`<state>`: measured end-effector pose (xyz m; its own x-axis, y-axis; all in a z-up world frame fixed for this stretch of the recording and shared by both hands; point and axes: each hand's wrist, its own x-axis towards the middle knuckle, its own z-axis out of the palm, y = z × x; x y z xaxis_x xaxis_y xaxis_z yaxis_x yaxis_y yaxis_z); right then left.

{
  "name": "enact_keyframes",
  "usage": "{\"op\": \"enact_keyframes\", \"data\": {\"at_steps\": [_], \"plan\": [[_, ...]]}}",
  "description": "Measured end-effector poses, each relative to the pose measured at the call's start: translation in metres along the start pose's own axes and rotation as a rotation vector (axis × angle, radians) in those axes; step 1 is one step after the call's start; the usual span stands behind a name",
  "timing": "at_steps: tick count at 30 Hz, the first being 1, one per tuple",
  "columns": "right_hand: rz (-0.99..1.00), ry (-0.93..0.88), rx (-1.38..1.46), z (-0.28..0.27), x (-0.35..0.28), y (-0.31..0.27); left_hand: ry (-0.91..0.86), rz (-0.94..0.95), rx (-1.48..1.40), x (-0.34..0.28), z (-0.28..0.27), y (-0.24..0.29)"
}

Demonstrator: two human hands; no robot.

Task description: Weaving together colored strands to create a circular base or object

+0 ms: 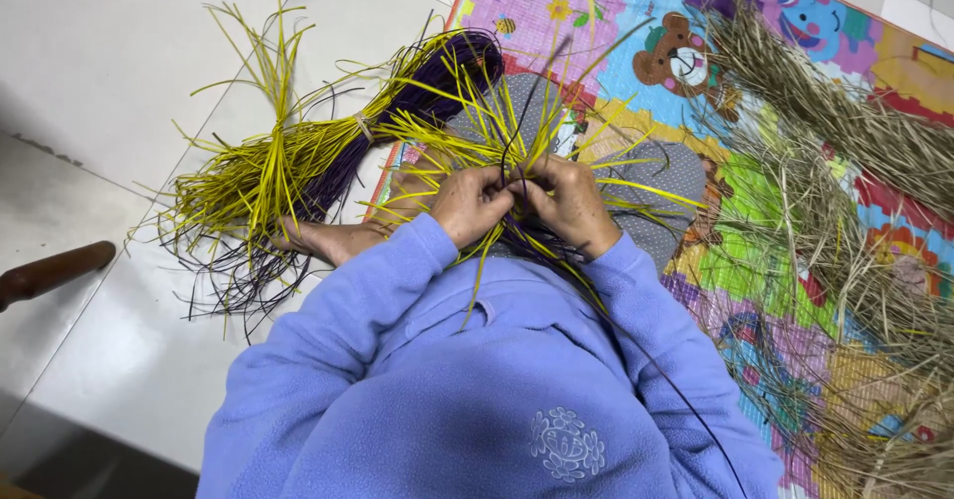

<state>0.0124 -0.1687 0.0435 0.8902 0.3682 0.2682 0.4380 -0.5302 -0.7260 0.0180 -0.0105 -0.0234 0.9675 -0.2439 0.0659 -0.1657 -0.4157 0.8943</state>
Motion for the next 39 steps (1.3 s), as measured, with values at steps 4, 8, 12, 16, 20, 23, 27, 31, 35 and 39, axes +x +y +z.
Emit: {"op": "enact_keyframes", "data": {"at_steps": [4, 8, 12, 16, 20, 23, 27, 31, 35, 39], "plan": [[0.003, 0.016, -0.095, -0.003, -0.002, 0.002, 0.071, 0.220, 0.160, -0.007, -0.014, 0.030], [-0.049, -0.028, -0.059, -0.005, -0.001, 0.001, 0.075, 0.304, 0.140, -0.008, -0.016, 0.027], [-0.107, -0.037, -0.061, -0.013, -0.010, -0.018, 0.076, -0.010, -0.132, -0.008, -0.012, 0.015], [-0.186, -0.055, -0.045, -0.008, -0.018, -0.005, 0.091, -0.111, -0.073, -0.003, 0.010, -0.014], [-0.114, 0.071, -0.143, 0.000, -0.016, 0.013, 0.065, -0.012, -0.071, -0.005, 0.007, -0.001], [-0.133, 0.169, -0.192, 0.005, -0.009, 0.012, 0.034, 0.026, -0.042, 0.000, 0.008, -0.007], [-0.100, 0.271, 0.013, 0.004, -0.009, 0.015, 0.029, 0.039, -0.009, 0.001, 0.008, 0.000], [-0.040, 0.125, -0.008, -0.004, -0.015, 0.010, 0.047, 0.157, 0.003, -0.006, -0.007, 0.021], [-0.032, 0.085, 0.071, -0.006, -0.012, -0.002, 0.056, 0.258, 0.104, -0.011, -0.014, 0.033], [-0.018, 0.076, 0.190, -0.001, -0.014, 0.008, 0.020, 0.257, 0.139, -0.016, -0.015, 0.038]]}}
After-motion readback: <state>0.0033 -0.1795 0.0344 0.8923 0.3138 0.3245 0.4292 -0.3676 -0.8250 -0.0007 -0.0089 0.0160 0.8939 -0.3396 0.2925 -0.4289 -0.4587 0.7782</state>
